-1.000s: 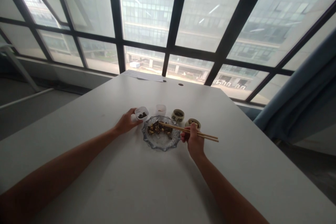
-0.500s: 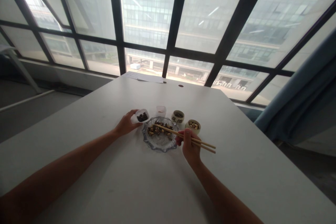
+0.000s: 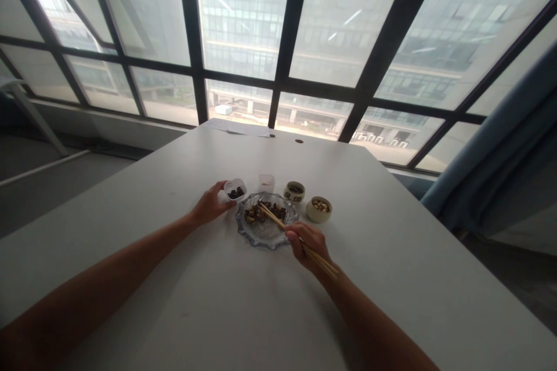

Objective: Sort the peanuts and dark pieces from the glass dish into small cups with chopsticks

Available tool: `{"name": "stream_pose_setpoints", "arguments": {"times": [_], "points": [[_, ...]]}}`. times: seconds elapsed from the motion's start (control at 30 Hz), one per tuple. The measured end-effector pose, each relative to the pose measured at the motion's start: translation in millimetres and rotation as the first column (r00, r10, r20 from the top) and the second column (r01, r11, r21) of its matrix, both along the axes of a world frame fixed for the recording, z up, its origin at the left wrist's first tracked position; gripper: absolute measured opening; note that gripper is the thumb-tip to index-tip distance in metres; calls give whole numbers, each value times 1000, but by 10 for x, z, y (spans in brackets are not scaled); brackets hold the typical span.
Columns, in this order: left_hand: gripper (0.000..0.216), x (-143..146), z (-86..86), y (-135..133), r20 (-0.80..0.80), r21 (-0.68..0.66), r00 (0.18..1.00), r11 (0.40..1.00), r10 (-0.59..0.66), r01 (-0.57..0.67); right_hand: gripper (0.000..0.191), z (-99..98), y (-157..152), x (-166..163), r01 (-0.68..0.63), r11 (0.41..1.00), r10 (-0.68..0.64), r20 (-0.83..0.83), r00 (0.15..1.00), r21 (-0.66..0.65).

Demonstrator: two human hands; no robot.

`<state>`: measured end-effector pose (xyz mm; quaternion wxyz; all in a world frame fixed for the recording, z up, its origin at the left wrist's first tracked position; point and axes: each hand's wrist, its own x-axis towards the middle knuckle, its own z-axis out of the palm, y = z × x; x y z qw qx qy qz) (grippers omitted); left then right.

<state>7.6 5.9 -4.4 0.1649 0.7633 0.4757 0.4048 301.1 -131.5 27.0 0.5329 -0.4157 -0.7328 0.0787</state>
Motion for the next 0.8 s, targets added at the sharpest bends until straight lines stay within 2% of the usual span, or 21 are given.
{"name": "stream_pose_setpoints", "arguments": {"times": [0.13,0.2,0.23,0.3,0.37,0.43,0.6,0.73,0.8], "points": [[57,-7,-14,15,12,-22,1000,1000,8,-8,28,13,66,96,-69,977,30,191,981,203],[57,-13,-24,24,14,-27,1000,1000,14,-14,27,10,96,136,-63,966,11,202,979,251],[57,-15,-28,27,15,-30,1000,999,16,-15,27,7,113,162,-16,968,-25,159,987,252],[58,-20,-33,31,15,-35,1000,999,11,-11,29,-2,158,235,152,964,-155,-4,988,220],[59,-23,-32,31,14,-39,1000,999,0,1,32,-5,215,334,330,931,-303,-173,937,156],[58,-25,-26,28,15,-40,1000,999,-6,7,36,6,274,435,412,907,-382,-243,892,89],[59,-22,-12,19,15,-55,1000,998,0,1,45,148,344,532,384,921,-390,-230,892,-72],[59,-19,-17,19,16,-57,1000,998,-3,4,54,399,247,465,350,933,-358,-339,870,-87],[59,-18,-21,18,16,-56,1000,998,-8,9,60,528,162,419,277,948,-313,-301,901,-155]]}}
